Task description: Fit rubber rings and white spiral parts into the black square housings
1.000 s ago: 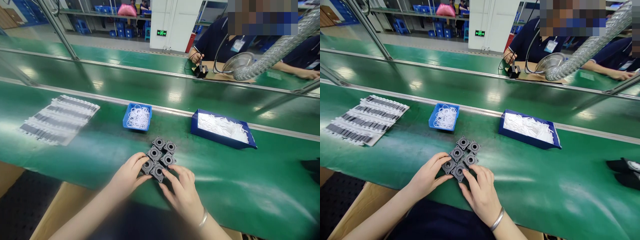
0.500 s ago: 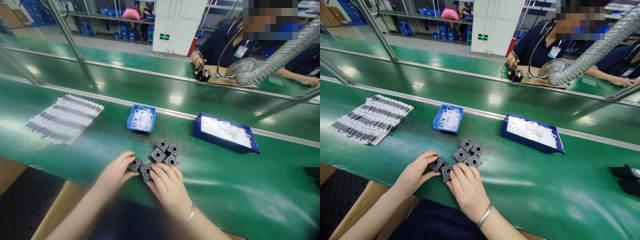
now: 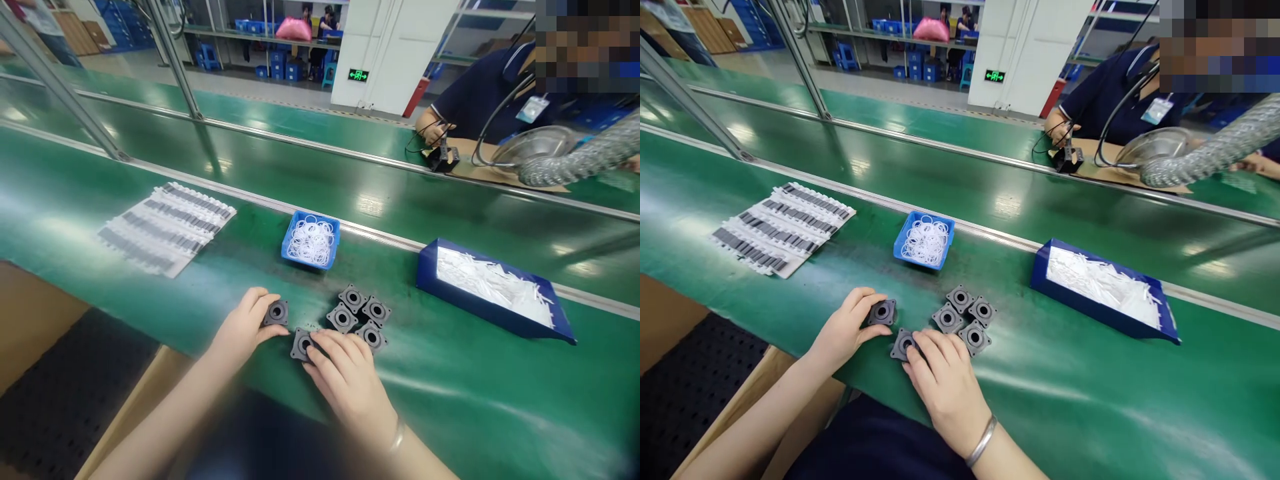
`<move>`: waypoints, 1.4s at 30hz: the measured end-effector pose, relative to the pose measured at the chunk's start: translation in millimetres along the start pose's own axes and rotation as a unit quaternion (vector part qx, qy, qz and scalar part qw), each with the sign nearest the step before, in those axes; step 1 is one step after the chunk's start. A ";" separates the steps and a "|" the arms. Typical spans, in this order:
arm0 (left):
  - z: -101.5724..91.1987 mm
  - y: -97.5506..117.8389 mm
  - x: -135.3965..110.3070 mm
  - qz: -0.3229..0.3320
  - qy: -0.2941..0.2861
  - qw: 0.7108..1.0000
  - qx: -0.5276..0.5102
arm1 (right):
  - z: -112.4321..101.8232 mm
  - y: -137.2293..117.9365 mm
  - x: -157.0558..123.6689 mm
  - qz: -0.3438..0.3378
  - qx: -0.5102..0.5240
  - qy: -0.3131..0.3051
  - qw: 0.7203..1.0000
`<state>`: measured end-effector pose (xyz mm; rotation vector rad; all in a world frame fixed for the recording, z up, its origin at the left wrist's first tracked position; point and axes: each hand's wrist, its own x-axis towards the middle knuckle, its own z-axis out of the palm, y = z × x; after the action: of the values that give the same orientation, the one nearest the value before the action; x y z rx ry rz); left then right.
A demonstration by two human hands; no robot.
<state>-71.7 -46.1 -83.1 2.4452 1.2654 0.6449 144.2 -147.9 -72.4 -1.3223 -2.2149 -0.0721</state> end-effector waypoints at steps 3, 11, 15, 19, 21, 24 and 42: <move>1.6 5.4 6.1 0.006 -0.026 0.998 -0.049 | 3.4 -4.6 1.1 -0.031 0.006 -0.008 0.999; -2.3 33.1 -6.0 0.082 -0.059 0.992 -0.074 | -37.8 39.2 13.3 0.023 0.005 -0.017 1.000; -2.7 50.8 -6.1 0.123 -0.048 0.991 -0.028 | -62.6 70.7 2.4 0.100 0.000 0.008 0.995; -5.6 73.0 11.7 0.122 -0.008 0.992 -0.013 | -57.8 72.5 -22.7 0.122 -0.019 0.001 0.992; -5.3 86.3 26.7 0.109 -0.016 0.994 -0.005 | -48.9 67.5 -32.4 0.134 -0.025 0.003 0.991; 0.2 102.9 48.6 0.123 -0.085 0.988 0.041 | -39.1 62.4 -37.5 0.140 -0.032 0.011 0.990; -30.6 51.2 29.7 0.043 -0.233 0.971 -0.045 | -33.4 65.9 13.1 0.112 -0.049 -0.122 0.985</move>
<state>-37.6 -48.2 -25.9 2.3913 0.9255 0.1249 208.3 -114.2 -52.9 -1.7068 -2.2666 0.0691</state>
